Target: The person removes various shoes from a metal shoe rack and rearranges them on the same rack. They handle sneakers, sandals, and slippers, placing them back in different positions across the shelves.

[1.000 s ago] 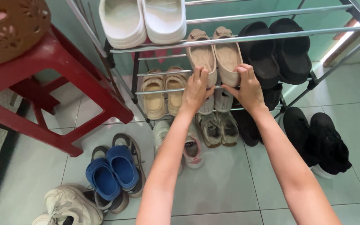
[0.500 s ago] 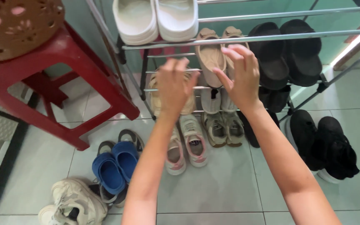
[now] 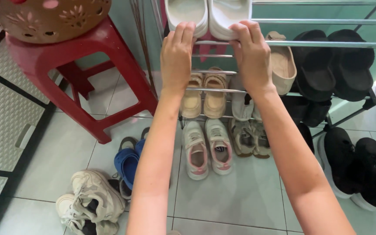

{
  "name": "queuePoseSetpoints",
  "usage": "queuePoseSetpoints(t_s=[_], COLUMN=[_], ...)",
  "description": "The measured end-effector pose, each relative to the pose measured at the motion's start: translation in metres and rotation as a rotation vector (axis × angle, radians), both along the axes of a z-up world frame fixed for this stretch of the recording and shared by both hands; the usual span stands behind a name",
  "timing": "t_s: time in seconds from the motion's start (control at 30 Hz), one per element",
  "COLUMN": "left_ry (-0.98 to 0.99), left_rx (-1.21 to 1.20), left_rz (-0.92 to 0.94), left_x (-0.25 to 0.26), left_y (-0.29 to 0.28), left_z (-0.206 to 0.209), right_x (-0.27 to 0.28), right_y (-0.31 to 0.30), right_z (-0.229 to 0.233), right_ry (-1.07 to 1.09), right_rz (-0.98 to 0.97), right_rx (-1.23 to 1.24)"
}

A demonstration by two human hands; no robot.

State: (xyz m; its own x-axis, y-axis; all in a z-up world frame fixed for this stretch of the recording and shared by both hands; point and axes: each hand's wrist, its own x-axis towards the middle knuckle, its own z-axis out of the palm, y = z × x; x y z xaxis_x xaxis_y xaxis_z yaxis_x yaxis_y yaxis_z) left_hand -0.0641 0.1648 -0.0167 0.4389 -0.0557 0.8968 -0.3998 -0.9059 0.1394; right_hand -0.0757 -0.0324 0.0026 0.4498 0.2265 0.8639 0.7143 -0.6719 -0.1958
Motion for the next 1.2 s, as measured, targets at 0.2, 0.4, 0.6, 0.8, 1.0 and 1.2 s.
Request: queuePoseSetpoints(t_s=[0.2, 0.4, 0.6, 0.8, 1.0, 1.2], left_ry=[-0.056, -0.064, -0.069, -0.160, -0.070, 0.092], left_rx=[0.079, 0.188, 0.506, 0.604, 0.593, 0.400], left_rz=[-0.108, -0.220, -0.236, -0.254, -0.309, -0.372], left_x=[-0.022, -0.083, -0.152, -0.200, -0.211, -0.176], left_y=[0.005, 0.006, 0.020, 0.027, 0.033, 0.024], left_z=[-0.014, -0.048, -0.072, -0.081, -0.107, -0.125], right_x=[-0.012, -0.043, -0.083, -0.122, -0.145, -0.107], right_y=[-0.023, -0.071, -0.119, -0.144, -0.139, -0.105], right_z=[-0.027, -0.083, -0.137, -0.171, -0.198, -0.192], right_ry=[-0.077, -0.212, -0.187, -0.215, 0.018, 0.191], right_rz=[0.006, 0.069, 0.270, 0.302, 0.311, 0.300], right_rx=[0.028, -0.116, -0.315, -0.404, -0.433, -0.328])
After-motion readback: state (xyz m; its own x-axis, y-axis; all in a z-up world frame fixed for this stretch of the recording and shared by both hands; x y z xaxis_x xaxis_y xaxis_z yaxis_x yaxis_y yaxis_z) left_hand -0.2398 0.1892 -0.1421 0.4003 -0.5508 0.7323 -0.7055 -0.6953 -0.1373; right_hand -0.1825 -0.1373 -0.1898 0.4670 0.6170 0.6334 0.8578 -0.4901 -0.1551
